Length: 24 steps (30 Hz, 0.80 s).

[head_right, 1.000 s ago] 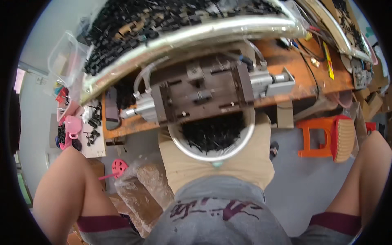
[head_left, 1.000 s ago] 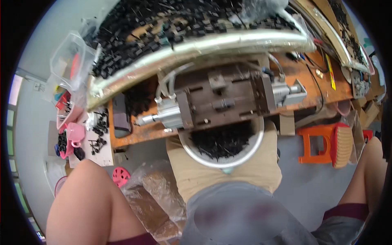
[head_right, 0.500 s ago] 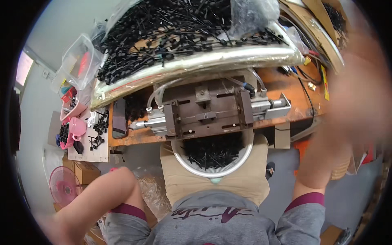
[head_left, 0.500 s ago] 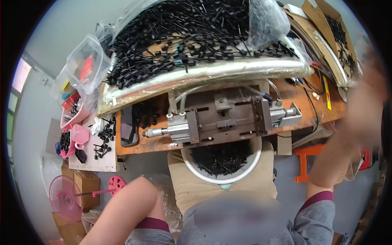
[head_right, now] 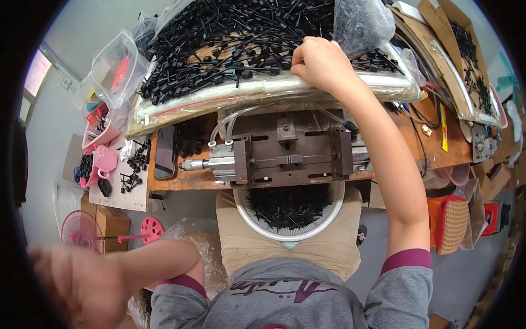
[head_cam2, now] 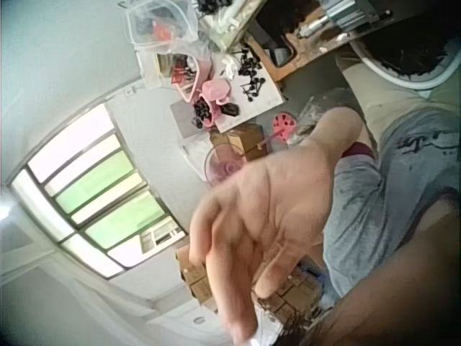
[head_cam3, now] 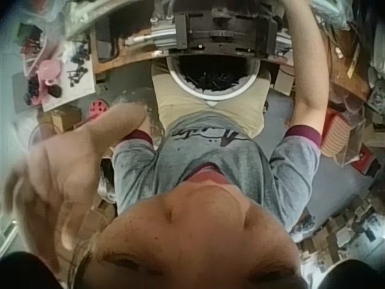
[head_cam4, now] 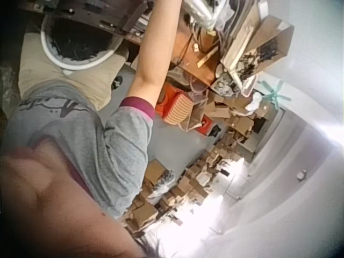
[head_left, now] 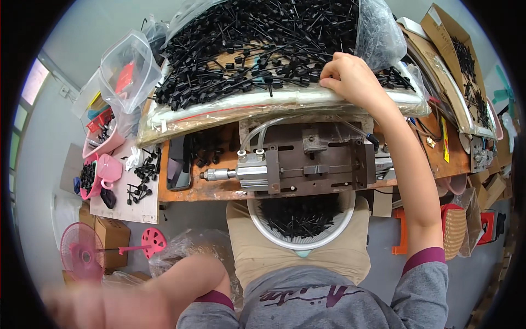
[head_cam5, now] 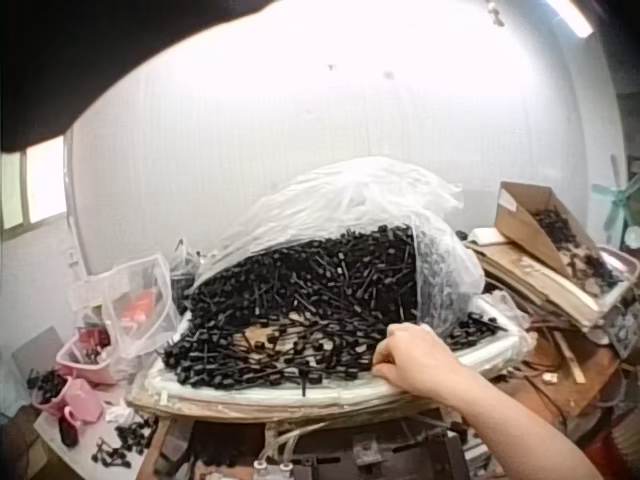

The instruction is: Assembling black plastic cable connectors using a manual press jig on a workbench.

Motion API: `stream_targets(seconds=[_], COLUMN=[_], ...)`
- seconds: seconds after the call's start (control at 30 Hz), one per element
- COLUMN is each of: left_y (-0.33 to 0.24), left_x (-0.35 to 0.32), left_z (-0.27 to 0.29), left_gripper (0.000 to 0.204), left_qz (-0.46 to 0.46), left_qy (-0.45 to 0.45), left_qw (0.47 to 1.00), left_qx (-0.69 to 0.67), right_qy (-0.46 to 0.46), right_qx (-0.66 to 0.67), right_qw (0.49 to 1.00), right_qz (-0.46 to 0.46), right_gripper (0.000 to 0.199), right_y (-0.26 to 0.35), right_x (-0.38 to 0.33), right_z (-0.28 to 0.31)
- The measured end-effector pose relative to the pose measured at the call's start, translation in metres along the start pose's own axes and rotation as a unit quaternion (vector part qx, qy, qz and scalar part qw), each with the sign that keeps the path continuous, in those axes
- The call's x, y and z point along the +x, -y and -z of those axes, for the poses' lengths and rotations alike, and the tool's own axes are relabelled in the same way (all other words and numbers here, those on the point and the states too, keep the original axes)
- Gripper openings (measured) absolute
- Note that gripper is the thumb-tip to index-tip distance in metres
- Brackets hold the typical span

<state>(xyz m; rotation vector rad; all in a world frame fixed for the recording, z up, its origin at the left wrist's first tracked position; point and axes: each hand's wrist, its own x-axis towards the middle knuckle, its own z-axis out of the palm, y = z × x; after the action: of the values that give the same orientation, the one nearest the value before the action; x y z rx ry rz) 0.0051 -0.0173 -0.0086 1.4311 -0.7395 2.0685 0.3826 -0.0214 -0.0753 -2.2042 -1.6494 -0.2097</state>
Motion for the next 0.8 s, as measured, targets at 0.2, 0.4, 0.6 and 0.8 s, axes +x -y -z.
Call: stream_targets(seconds=[0.2,0.4,0.6,0.8], left_y=[0.127,0.189,0.211,0.216], left_x=[-0.089,-0.124,-0.125,-0.126], left_z=[0.001,0.008,0.002,0.004], left_gripper=[0.026,0.032,0.025,0.017], left_qz=[0.246,0.098,0.034,0.482], left_qy=[0.27,0.506,0.549,0.246], left_qw=[0.855,0.756,0.736,0.804], left_qx=[0.367,0.404,0.395,0.247], right_qy=[-0.026,-0.12,-0.089,-0.104], right_qx=[-0.034,0.214,0.514,0.601], right_qw=[0.997,0.969,0.846,0.772], right_qz=[0.069,0.002,-0.112,-0.179], right_gripper=[0.011,0.01,0.007,0.011], right_y=[-0.017,0.011,0.031,0.05], right_x=[-0.011,-0.038,-0.103,-0.155], right_z=[-0.007,0.004,0.005,-0.017])
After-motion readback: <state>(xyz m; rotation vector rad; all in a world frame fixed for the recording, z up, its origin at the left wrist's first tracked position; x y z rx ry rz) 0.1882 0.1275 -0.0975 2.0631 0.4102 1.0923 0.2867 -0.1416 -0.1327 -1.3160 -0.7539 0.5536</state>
